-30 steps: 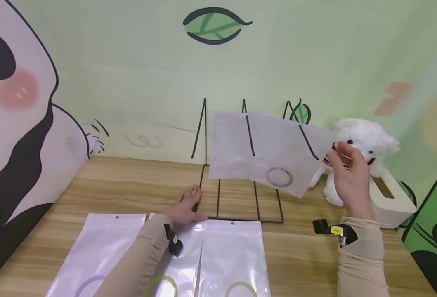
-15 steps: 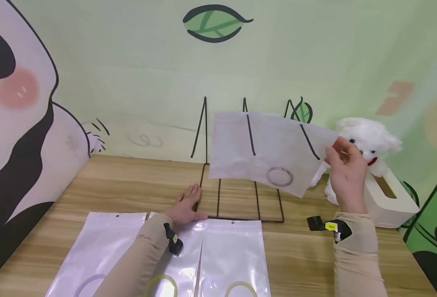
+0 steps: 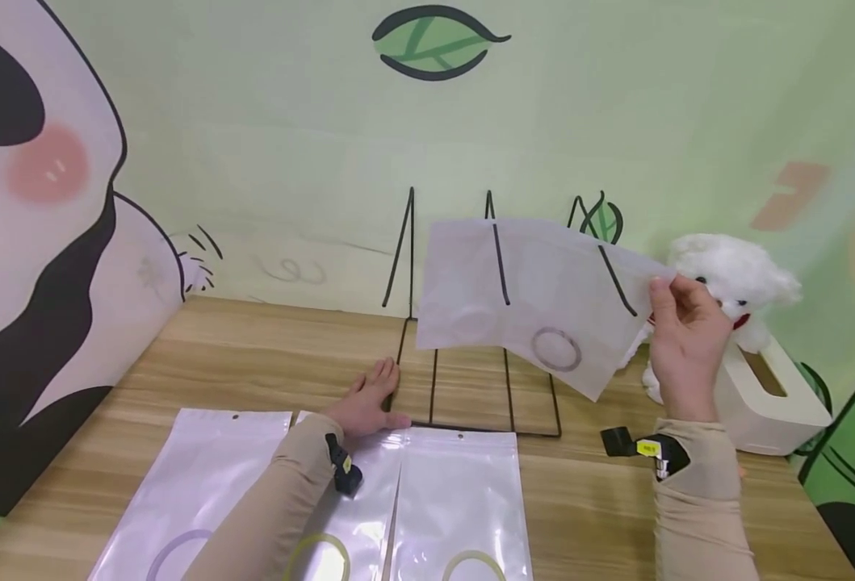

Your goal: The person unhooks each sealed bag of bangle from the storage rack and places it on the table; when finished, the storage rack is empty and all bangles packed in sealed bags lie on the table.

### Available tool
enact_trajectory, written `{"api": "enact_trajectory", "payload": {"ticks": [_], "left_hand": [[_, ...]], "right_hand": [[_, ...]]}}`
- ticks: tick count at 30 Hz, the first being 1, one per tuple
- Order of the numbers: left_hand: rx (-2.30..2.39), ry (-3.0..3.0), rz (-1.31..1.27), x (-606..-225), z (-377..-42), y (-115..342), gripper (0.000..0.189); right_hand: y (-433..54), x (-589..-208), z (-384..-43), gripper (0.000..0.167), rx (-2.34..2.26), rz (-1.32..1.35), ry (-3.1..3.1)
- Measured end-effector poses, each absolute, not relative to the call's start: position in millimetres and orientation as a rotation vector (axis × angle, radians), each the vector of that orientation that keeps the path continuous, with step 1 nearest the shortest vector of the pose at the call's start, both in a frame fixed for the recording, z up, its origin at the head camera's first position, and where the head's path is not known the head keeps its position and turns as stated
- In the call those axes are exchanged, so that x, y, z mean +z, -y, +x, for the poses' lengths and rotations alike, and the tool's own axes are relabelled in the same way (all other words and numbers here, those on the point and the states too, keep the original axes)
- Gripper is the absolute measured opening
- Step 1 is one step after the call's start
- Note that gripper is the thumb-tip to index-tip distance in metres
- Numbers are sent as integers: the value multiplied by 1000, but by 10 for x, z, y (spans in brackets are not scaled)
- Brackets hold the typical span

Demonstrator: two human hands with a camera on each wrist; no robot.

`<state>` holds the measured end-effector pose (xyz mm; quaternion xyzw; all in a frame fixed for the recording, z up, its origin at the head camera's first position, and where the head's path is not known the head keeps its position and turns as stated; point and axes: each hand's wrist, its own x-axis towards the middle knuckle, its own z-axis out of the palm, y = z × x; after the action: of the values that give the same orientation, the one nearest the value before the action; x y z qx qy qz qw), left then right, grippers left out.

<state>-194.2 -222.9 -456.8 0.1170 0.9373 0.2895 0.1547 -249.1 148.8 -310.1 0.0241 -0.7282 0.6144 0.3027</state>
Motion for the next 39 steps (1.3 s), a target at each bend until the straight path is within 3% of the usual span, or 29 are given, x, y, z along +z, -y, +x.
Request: {"api": "enact_trajectory", "payload": {"ticks": [7,16,39], "left_hand": [[804,-2696,335,-4609,-1956,2237,95],[824,-2696,330,-4620,-1973,2245,95],[835,-2692,339,-4573,-1949,2227,94]], "right_hand": [[-1490,-3095,-2504,24,1618,84,1914],[-1459,-3085,-2535,31,1498,94,1818],[-1543,-3059,-2384,28,1476,14,1846]]}}
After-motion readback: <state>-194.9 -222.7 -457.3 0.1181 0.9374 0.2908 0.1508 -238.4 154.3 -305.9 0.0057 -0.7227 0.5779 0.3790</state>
